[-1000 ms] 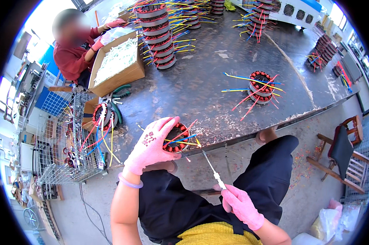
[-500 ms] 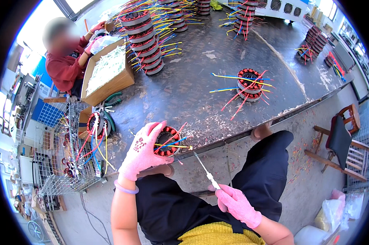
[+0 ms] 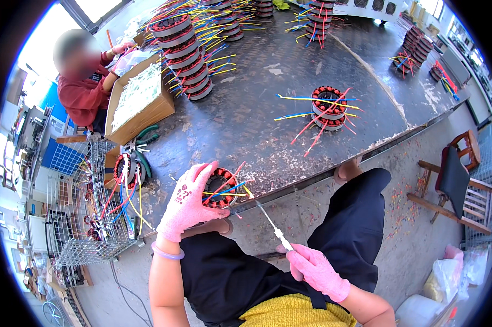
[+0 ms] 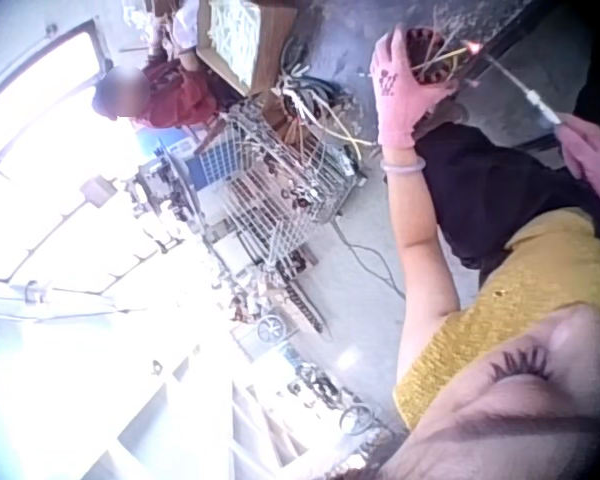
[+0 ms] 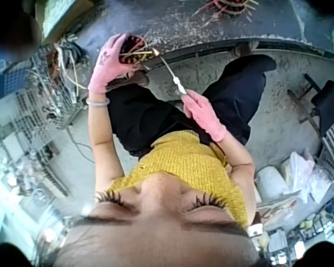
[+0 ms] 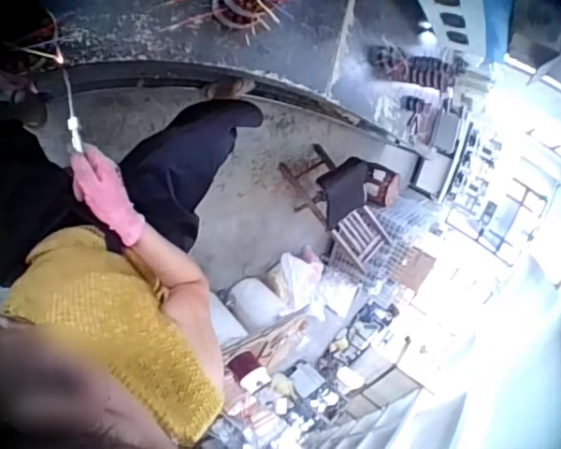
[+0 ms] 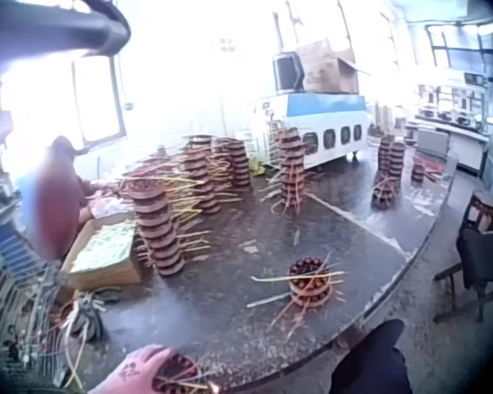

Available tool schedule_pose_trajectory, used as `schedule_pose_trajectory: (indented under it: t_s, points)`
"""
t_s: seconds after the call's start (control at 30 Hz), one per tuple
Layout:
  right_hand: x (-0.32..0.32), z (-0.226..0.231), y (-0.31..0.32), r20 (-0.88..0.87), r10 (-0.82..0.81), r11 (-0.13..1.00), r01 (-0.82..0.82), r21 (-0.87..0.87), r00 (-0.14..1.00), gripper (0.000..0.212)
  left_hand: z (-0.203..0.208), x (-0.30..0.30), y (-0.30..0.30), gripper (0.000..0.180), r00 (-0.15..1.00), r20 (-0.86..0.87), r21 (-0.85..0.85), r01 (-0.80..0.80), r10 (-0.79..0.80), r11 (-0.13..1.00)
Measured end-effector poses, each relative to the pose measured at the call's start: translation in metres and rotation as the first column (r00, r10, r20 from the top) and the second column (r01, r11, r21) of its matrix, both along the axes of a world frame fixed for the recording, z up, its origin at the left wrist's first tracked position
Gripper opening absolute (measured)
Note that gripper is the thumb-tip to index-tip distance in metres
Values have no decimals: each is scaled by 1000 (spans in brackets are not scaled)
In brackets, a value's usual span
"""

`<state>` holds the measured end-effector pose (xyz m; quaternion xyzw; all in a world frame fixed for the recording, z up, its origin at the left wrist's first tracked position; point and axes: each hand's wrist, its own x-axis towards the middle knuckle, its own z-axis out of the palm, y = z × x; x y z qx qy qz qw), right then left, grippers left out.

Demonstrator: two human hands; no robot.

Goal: The person uses a soldering tool to connect colored wires on electrical motor stators and stacks the finished components on a workbench.

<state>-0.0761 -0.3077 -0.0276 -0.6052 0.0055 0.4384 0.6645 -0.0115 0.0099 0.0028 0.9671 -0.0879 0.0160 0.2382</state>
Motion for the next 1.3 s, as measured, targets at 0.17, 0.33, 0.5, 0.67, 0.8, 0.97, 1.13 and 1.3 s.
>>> schedule_pose_trajectory:
  t_s: [0.17, 0.33, 0.5, 0.67, 0.8, 0.97, 1.13, 1.3]
  points:
    - [-2, -3, 0, 4, -26, 999, 26, 44, 1000, 38, -1, 1, 0, 100, 1000, 2, -2, 3, -3, 1000]
    - [-1, -2, -1, -10, -17, 1000, 17, 22, 1000, 38, 0, 1, 0, 100, 1000, -2, -1, -2, 2, 1000]
    - [-2, -2, 0, -52, -43, 998, 46, 46, 998, 38, 2, 2, -2, 101, 999, -37, -2, -13, 13, 1000]
    - [-1, -5, 0, -25, -15, 999, 16, 35, 1000, 39, 1, 1, -1, 100, 1000, -8, 9, -8, 8, 1000]
    - [-2, -3, 1, -52, -33, 998, 36, 45, 998, 40, 1, 1, -1, 103, 999, -40, 26, -11, 12, 1000]
    - [-2, -3, 1, -49, -28, 999, 30, 42, 998, 40, 0, 1, 0, 101, 1000, -8, 16, -5, 5, 1000]
    - [-4, -7, 0, -65, -56, 995, 61, 76, 996, 41, -1, 2, 0, 101, 1000, -5, 8, -1, 1, 1000]
    - [-1, 0, 2, -67, -55, 997, 59, 53, 996, 40, 1, 2, -1, 104, 999, -39, 21, -6, 7, 1000]
